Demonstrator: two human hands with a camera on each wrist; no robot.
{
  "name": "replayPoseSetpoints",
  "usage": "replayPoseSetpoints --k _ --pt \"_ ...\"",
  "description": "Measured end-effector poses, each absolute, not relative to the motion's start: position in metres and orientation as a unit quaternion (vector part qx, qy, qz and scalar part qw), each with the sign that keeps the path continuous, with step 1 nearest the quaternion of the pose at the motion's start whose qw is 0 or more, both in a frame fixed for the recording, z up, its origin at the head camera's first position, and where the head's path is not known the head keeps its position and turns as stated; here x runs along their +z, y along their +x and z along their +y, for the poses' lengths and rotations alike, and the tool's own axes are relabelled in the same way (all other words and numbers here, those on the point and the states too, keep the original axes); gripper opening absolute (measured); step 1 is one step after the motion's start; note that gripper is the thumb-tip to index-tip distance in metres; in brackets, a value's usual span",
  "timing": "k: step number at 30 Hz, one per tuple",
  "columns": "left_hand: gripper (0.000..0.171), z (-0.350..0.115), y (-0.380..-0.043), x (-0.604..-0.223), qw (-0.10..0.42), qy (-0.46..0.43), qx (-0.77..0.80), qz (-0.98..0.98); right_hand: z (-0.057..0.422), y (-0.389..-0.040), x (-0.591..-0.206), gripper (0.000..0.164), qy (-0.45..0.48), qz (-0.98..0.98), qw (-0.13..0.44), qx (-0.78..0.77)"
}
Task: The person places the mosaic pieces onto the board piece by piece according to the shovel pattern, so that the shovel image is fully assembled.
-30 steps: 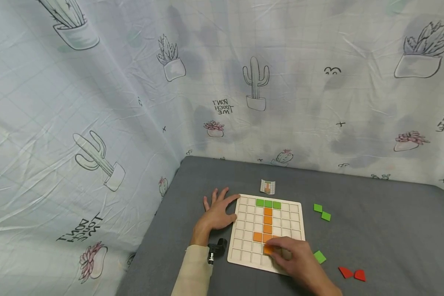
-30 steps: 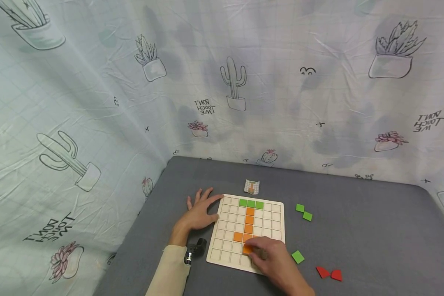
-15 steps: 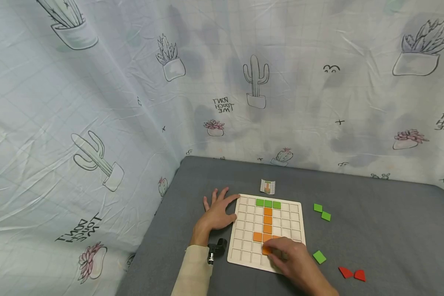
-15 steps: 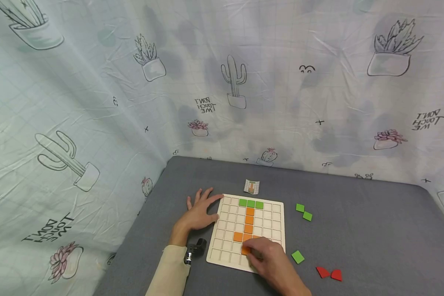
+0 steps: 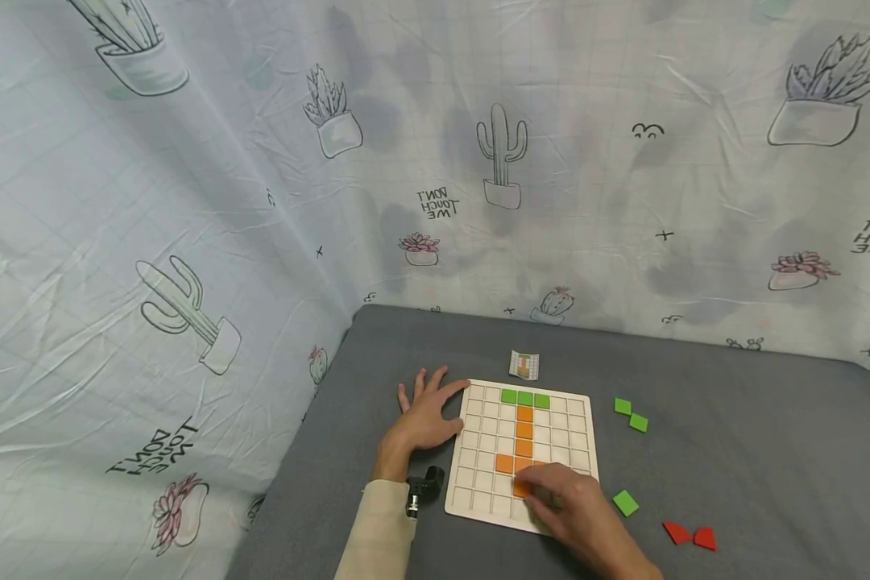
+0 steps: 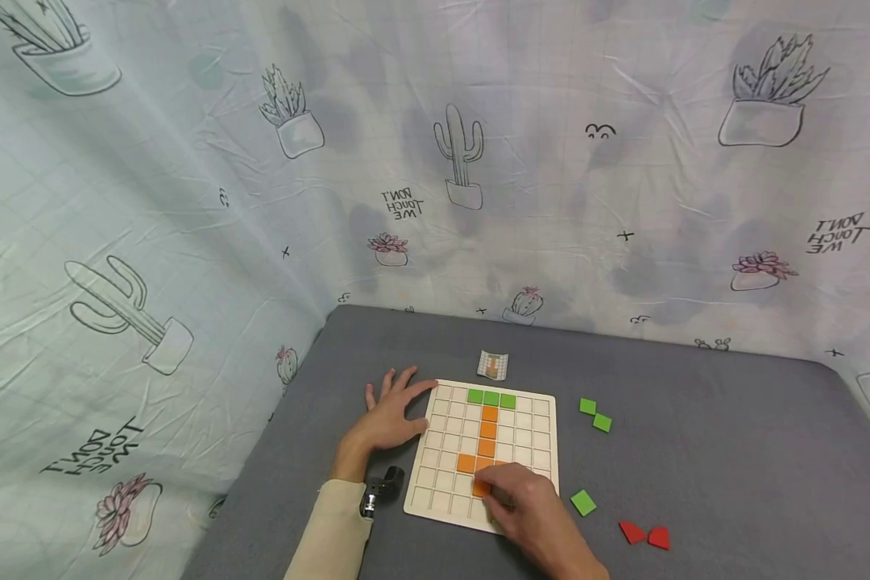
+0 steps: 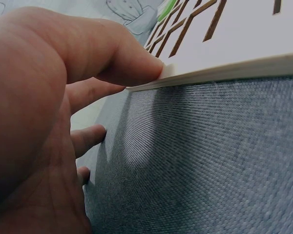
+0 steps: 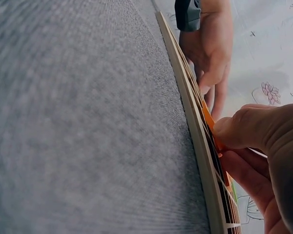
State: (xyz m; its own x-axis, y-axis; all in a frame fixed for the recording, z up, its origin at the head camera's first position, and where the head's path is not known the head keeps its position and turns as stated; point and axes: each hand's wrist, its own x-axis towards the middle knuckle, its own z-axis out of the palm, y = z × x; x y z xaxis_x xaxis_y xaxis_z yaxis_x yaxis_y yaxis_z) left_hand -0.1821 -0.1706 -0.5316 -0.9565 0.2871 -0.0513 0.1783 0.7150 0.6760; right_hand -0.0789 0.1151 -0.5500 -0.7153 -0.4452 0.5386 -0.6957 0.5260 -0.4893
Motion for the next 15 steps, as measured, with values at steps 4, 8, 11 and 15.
replayPoseSetpoints --k 4,8,11,15 --pt "0.067 -0.1706 -0.1816 -0.5307 0.08 0.126 0.352 0.924 0.1155 -0.0783 -0.5498 0.048 0.331 -0.856 0.17 0.358" --pt "0.067 -0.1704 -0.1811 -0.5299 0.08 0.125 0.352 0.924 0.115 -0.0782 -0.5488 0.048 0.336 -0.854 0.175 0.356" --pt "0.068 -0.1705 -0.1815 -0.5301 0.079 0.125 0.353 0.924 0.1148 -0.078 -0.5491 0.049 0.339 -0.851 0.186 0.355" --pt "0.068 -0.1707 -0.182 -0.5303 0.079 0.125 0.354 0.923 0.1152 -0.0777 -0.5502 0.049 0.335 -0.85 0.182 0.364"
